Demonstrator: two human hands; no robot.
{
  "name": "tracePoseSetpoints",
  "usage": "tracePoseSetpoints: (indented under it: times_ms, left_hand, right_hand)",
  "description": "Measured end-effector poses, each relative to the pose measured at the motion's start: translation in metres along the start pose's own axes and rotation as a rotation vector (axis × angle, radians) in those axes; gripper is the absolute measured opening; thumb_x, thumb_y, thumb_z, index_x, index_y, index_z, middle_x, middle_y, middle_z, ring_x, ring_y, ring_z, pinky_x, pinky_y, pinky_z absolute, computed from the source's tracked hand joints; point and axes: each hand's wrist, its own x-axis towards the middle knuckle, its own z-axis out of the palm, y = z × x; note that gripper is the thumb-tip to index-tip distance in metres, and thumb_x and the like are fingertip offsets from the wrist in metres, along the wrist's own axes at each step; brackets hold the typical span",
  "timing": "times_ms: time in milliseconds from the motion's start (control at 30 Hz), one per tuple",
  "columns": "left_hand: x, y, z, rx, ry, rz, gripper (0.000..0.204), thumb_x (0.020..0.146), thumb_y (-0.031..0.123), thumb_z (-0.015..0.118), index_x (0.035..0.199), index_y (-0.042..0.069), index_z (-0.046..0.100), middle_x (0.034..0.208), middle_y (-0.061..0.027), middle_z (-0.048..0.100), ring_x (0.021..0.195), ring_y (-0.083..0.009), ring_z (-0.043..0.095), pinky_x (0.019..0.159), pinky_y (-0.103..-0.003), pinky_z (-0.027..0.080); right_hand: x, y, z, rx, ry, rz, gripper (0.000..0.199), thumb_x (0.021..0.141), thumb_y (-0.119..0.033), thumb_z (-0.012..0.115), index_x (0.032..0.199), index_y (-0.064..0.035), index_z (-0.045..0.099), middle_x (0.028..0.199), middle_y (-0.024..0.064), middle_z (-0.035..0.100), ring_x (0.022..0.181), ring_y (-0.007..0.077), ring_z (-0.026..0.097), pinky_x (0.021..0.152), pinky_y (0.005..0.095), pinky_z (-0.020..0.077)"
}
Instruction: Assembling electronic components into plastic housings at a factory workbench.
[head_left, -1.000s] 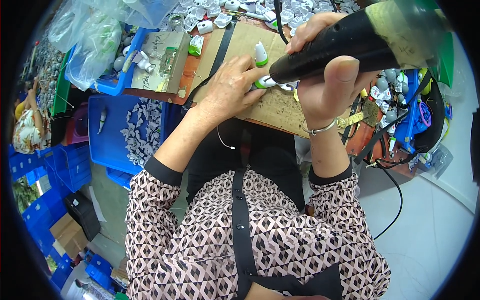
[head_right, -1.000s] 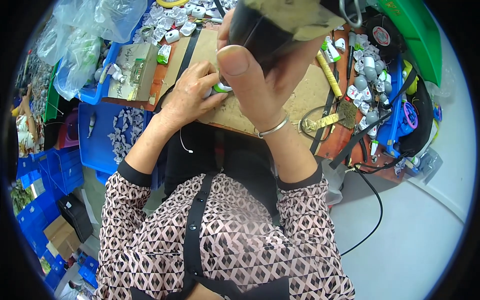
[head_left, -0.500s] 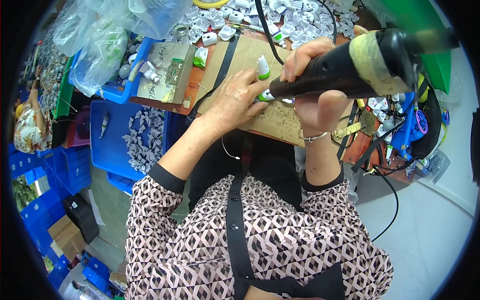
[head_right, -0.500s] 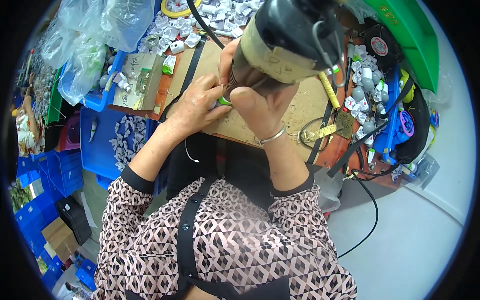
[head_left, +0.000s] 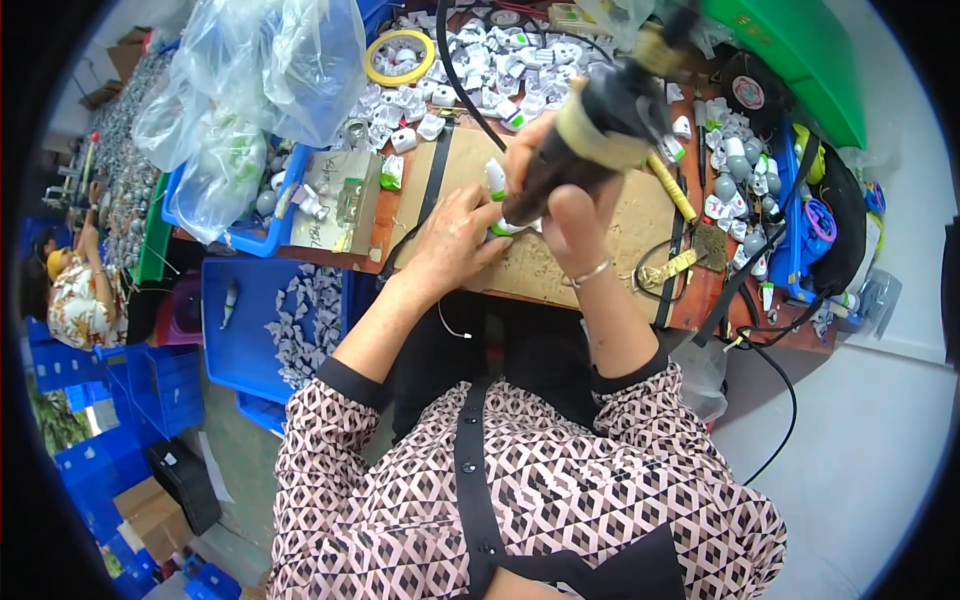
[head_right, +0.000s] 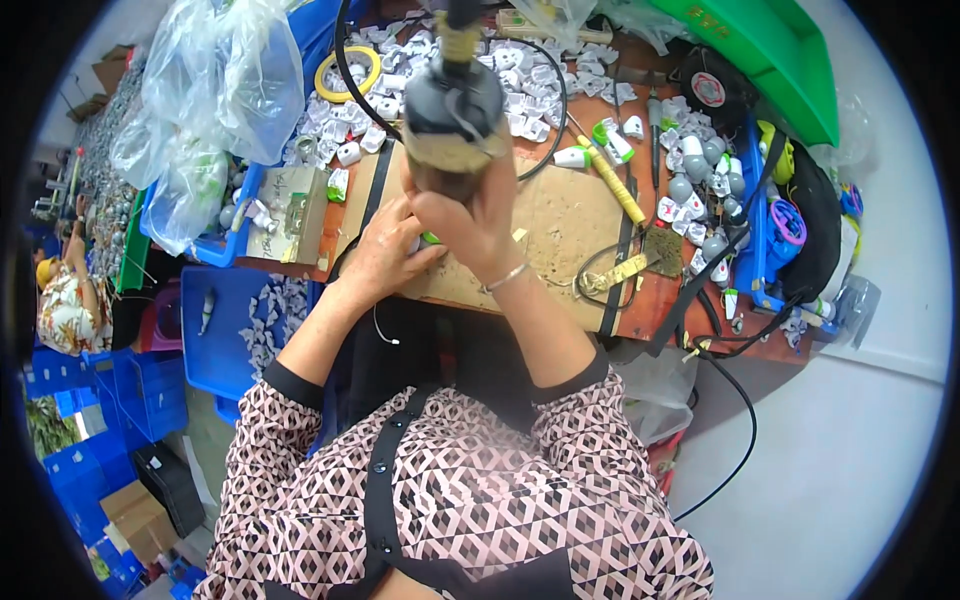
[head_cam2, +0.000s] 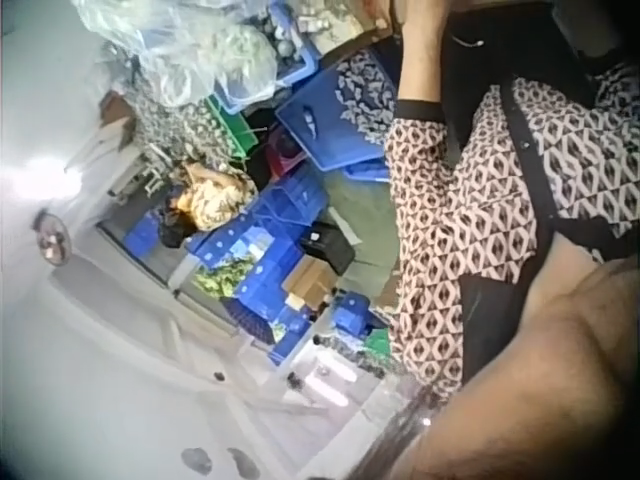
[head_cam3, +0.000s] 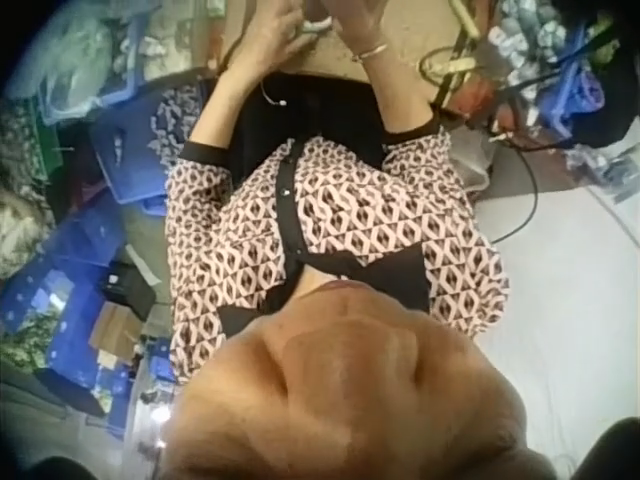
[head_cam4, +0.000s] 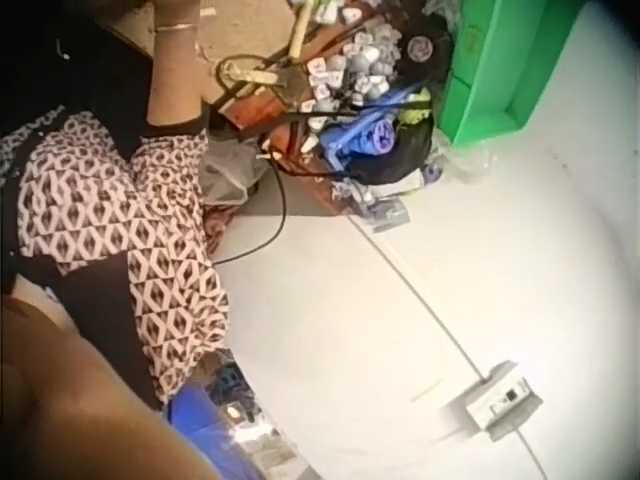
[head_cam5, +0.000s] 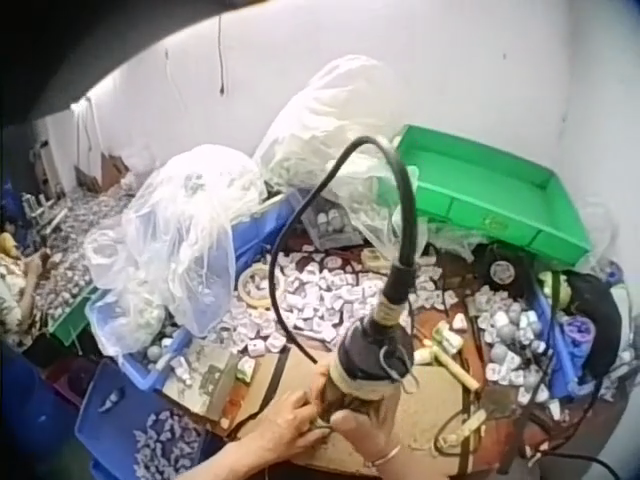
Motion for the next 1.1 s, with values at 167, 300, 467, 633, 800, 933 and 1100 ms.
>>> tracePoseSetpoints:
  times_ms: [167, 300, 467, 633, 800, 933, 1100]
  left_hand:
    - [0.001, -0.005, -0.004, 0.057, -0.049, -0.002, 0.034, 0.072, 0.024, 0.068, 0.099, 0.004, 0.061, 0.093, -0.0150, 0.052, 0.093, -0.0336, 0.051, 0.082, -0.043, 0.042]
    - [-0.013, -0.004, -0.019, 0.079, -0.033, -0.055, 0.029, 0.075, 0.018, 0.066, 0.098, 0.004, 0.056, 0.093, -0.0149, 0.053, 0.091, -0.0337, 0.052, 0.078, -0.042, 0.043]
    - [-0.025, 0.008, -0.038, 0.030, 0.111, -0.020, 0.035, 0.068, 0.009, 0.071, 0.098, 0.006, 0.052, 0.090, -0.0132, 0.053, 0.084, -0.0339, 0.055, 0.071, -0.041, 0.044]
    - [-0.040, 0.011, -0.053, 0.106, 0.329, 0.133, 0.038, 0.066, 0.005, 0.072, 0.097, 0.006, 0.051, 0.090, -0.0133, 0.054, 0.080, -0.0350, 0.055, 0.069, -0.039, 0.045]
    - [-0.052, 0.011, -0.048, -0.311, 0.356, -0.051, 0.034, 0.076, 0.011, 0.068, 0.103, 0.003, 0.049, 0.095, -0.0137, 0.059, 0.081, -0.0242, 0.059, 0.071, -0.033, 0.047]
    - [-0.053, 0.015, -0.037, -1.205, 0.138, -0.322, 0.033, 0.095, 0.026, 0.045, 0.115, 0.000, 0.042, 0.094, -0.0148, 0.062, 0.076, -0.0154, 0.061, 0.070, -0.027, 0.049]
    - [-0.056, 0.021, -0.033, -1.320, 0.021, -0.366, 0.036, 0.097, 0.031, 0.039, 0.115, 0.001, 0.041, 0.093, -0.0151, 0.061, 0.072, -0.0158, 0.061, 0.068, -0.026, 0.050]
  right_hand:
    - [0.032, -0.002, -0.005, 0.172, -0.143, -0.168, 0.044, 0.083, -0.011, 0.063, 0.122, -0.0054, 0.043, 0.094, 0.0081, 0.055, 0.073, 0.0175, 0.057, 0.062, 0.0296, 0.0482]
    - [0.068, -0.064, -0.008, -0.582, -0.165, -0.364, 0.052, 0.088, -0.043, 0.055, 0.113, 0.0022, 0.050, 0.096, 0.0145, 0.062, 0.078, 0.0252, 0.062, 0.081, 0.0337, 0.0446]
    - [0.027, -0.022, -0.083, -1.488, -0.399, 0.000, 0.042, 0.087, -0.039, 0.056, 0.119, -0.0121, 0.053, 0.097, 0.0160, 0.061, 0.088, 0.0345, 0.058, 0.075, 0.0398, 0.0459]
    - [-0.004, -0.004, -0.110, -1.668, -0.418, -0.001, 0.046, 0.083, -0.040, 0.061, 0.121, -0.0146, 0.053, 0.094, 0.0131, 0.057, 0.089, 0.0321, 0.057, 0.077, 0.0409, 0.0457]
    - [-0.014, 0.000, -0.092, -1.654, -0.326, -0.257, 0.046, 0.083, -0.033, 0.063, 0.121, -0.0102, 0.052, 0.105, 0.0109, 0.054, 0.101, 0.0277, 0.050, 0.088, 0.0409, 0.0394]
    - [-0.026, 0.003, -0.034, -0.591, -0.438, 0.277, 0.037, 0.094, -0.028, 0.050, 0.123, -0.0048, 0.051, 0.098, 0.0038, 0.060, 0.093, 0.0118, 0.054, 0.077, 0.0271, 0.0429]
    - [-0.033, 0.027, -0.017, -0.403, -0.407, 0.398, 0.032, 0.096, -0.030, 0.048, 0.112, -0.0034, 0.057, 0.083, -0.0011, 0.058, 0.078, 0.0052, 0.053, 0.064, 0.0197, 0.0418]
